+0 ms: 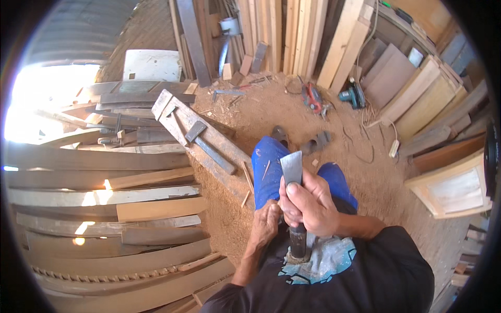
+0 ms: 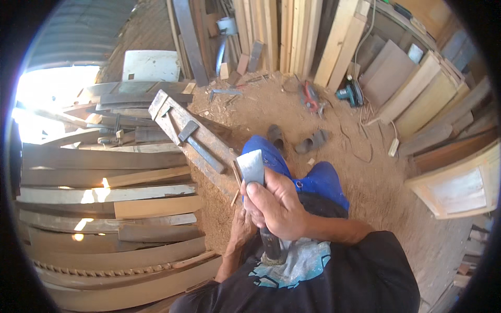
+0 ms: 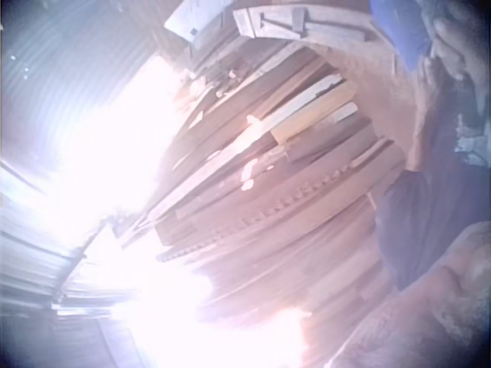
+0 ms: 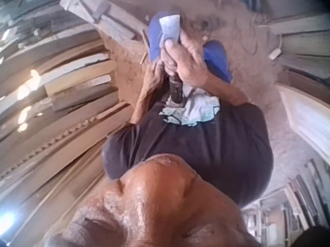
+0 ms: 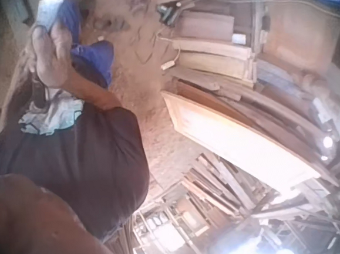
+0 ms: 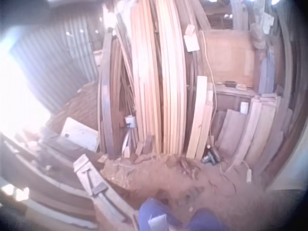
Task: The person shapes a small piece of wood with a chisel and a hammer, then moves a large wooden board aside to access a container.
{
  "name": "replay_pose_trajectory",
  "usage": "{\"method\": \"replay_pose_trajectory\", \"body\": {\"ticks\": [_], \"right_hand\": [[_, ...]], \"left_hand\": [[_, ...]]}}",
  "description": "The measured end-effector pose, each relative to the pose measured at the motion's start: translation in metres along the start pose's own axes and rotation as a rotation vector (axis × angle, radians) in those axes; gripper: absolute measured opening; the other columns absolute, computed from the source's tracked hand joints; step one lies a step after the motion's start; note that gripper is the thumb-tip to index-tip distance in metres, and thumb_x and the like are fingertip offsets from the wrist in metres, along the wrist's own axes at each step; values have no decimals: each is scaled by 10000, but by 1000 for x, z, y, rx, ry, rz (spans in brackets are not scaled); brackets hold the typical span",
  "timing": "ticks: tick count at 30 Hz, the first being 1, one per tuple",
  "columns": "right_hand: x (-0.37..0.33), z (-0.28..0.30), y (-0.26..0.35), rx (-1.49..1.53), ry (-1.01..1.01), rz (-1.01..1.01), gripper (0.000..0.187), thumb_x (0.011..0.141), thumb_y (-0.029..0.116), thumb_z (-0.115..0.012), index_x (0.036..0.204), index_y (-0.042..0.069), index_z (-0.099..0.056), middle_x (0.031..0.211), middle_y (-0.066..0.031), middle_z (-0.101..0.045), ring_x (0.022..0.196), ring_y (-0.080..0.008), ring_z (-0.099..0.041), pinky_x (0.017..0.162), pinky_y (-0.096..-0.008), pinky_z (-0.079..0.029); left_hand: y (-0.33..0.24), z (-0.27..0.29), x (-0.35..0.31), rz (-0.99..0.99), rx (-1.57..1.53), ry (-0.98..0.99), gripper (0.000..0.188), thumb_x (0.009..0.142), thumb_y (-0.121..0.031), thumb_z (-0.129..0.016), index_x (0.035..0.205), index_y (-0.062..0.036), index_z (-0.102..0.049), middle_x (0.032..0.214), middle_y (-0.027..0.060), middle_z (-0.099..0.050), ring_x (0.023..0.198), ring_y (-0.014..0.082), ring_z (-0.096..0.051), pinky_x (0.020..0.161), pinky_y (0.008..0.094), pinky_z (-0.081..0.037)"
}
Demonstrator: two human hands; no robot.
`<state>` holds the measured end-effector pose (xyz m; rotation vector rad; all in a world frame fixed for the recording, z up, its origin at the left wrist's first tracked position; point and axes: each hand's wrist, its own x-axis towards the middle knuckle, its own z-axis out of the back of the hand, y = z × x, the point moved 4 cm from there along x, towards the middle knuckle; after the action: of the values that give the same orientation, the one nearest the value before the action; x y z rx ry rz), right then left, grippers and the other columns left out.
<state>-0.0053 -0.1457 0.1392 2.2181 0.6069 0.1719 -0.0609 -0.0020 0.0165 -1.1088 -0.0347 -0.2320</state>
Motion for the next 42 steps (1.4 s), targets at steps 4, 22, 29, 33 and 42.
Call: {"method": "replay_pose_trajectory", "body": {"ticks": [4,22,29,33,42], "right_hand": [[18,35,-43,126,-150,-177,162,992,242,-461,1008,80,-457,694,17,-417,500,-46,-362,465,-238,-394],[-8,8,4,59,-17,12,187,995,271,-452,993,84,-454,648,6,-394,474,-56,-345,445,-243,-367],[32,28,-47,227,-118,-227,144,992,225,-460,1018,83,-469,695,14,-433,481,-49,-361,456,-237,-389],[30,-6,-60,151,39,-347,159,994,238,-460,1007,80,-470,697,14,-435,488,-50,-380,463,-241,-396],[11,8,-47,158,-9,-215,195,1002,286,-453,1015,91,-452,673,16,-401,471,-43,-346,448,-241,-384]], "left_hand": [[23,13,6,413,-457,-229,342,1025,-314,-410,860,-63,-573,605,-35,-466,529,54,-414,485,225,-338],[18,10,-13,319,-518,-63,378,1017,-351,-406,788,-73,-520,589,-11,-465,493,82,-411,444,254,-309],[0,25,54,289,-721,-176,339,1039,-320,-369,921,-60,-551,637,-18,-501,535,47,-423,482,200,-358],[9,38,76,313,-689,-270,391,1038,-354,-351,1105,-38,-570,960,70,-577,887,148,-568,752,311,-478],[-23,30,49,-23,28,-235,289,1008,-192,-378,907,2,-567,714,134,-540,620,262,-537,588,367,-422]]}}
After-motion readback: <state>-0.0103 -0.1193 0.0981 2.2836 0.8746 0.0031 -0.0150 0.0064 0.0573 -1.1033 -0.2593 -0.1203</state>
